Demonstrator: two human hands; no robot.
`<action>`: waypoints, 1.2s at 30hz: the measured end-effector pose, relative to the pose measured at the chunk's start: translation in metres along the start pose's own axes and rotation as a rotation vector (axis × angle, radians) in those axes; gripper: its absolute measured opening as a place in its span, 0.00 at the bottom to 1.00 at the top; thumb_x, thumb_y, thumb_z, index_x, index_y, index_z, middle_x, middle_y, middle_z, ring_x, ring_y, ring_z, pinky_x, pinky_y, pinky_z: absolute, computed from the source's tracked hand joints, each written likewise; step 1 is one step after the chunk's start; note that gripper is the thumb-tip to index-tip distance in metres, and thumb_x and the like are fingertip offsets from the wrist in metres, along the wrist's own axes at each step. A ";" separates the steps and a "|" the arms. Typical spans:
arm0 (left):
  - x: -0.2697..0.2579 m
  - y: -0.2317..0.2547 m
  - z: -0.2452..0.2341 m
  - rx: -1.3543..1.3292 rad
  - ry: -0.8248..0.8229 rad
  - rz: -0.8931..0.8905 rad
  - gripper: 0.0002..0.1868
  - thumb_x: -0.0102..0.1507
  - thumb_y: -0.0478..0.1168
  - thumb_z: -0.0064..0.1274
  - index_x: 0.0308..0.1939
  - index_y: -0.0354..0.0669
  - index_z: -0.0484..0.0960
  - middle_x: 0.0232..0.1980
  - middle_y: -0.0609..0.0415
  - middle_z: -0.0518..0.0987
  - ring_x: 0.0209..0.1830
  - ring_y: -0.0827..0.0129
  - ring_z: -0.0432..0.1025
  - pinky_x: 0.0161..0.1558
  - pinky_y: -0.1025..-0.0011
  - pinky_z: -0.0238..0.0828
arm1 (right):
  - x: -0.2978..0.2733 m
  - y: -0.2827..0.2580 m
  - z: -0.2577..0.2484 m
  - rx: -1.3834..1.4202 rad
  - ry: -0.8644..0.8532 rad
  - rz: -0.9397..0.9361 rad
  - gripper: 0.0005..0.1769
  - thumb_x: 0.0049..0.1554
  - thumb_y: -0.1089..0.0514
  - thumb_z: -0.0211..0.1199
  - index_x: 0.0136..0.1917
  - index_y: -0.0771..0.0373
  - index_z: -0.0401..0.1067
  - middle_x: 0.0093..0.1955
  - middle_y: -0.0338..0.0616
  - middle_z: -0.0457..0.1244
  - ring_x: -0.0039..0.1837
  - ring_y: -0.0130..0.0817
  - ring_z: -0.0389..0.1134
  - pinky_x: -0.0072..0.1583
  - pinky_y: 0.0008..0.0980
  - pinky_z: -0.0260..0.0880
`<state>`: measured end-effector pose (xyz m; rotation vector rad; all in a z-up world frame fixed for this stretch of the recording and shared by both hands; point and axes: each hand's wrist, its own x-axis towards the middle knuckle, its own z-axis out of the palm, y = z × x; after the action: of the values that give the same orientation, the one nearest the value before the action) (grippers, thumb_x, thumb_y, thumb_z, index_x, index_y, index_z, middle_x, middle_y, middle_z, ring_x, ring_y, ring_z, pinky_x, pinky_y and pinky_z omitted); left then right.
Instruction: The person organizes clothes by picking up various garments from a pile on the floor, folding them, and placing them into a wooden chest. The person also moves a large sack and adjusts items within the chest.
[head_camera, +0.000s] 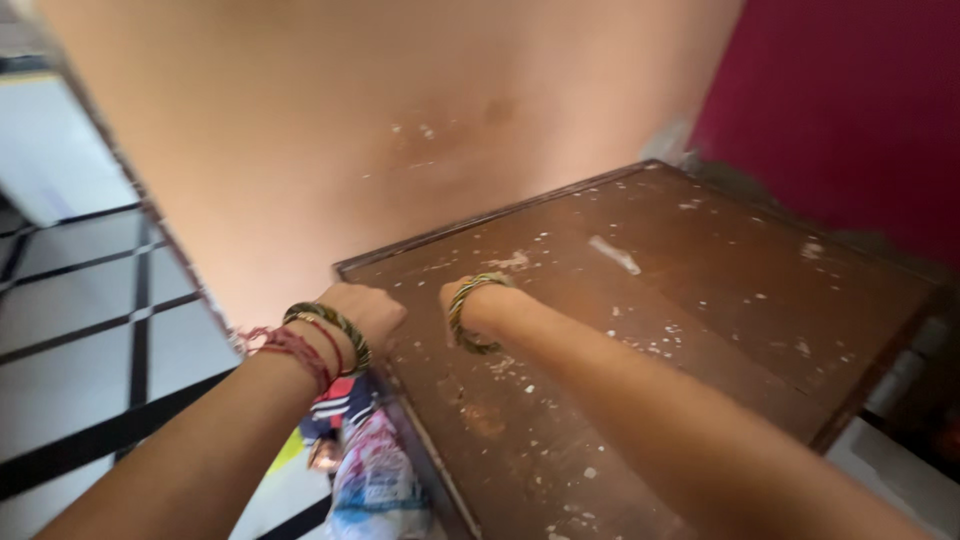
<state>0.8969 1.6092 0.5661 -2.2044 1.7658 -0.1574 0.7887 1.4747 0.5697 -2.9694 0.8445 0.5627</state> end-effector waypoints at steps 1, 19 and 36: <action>0.010 -0.003 0.005 0.021 -0.009 0.012 0.11 0.61 0.47 0.54 0.42 0.50 0.87 0.46 0.48 0.84 0.51 0.52 0.79 0.50 0.55 0.77 | 0.006 0.003 0.001 -0.045 0.022 -0.018 0.26 0.48 0.52 0.74 0.58 0.64 0.78 0.58 0.56 0.70 0.61 0.51 0.73 0.60 0.47 0.74; 0.325 -0.075 0.065 0.011 -0.102 0.403 0.13 0.63 0.44 0.52 0.49 0.47 0.84 0.52 0.47 0.83 0.56 0.54 0.77 0.57 0.58 0.75 | 0.241 0.115 0.024 0.219 -0.040 0.256 0.18 0.54 0.60 0.66 0.56 0.69 0.77 0.55 0.60 0.71 0.58 0.53 0.75 0.56 0.48 0.76; 0.432 -0.052 0.137 0.085 -0.075 0.891 0.16 0.65 0.48 0.55 0.56 0.52 0.82 0.54 0.48 0.82 0.59 0.55 0.76 0.59 0.57 0.73 | 0.295 0.105 0.096 0.511 -0.171 0.777 0.26 0.50 0.52 0.73 0.60 0.64 0.77 0.61 0.57 0.69 0.63 0.50 0.72 0.62 0.46 0.73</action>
<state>1.0844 1.2254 0.4063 -1.1732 2.4340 0.0557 0.9360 1.2444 0.3889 -2.0427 1.7921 0.4842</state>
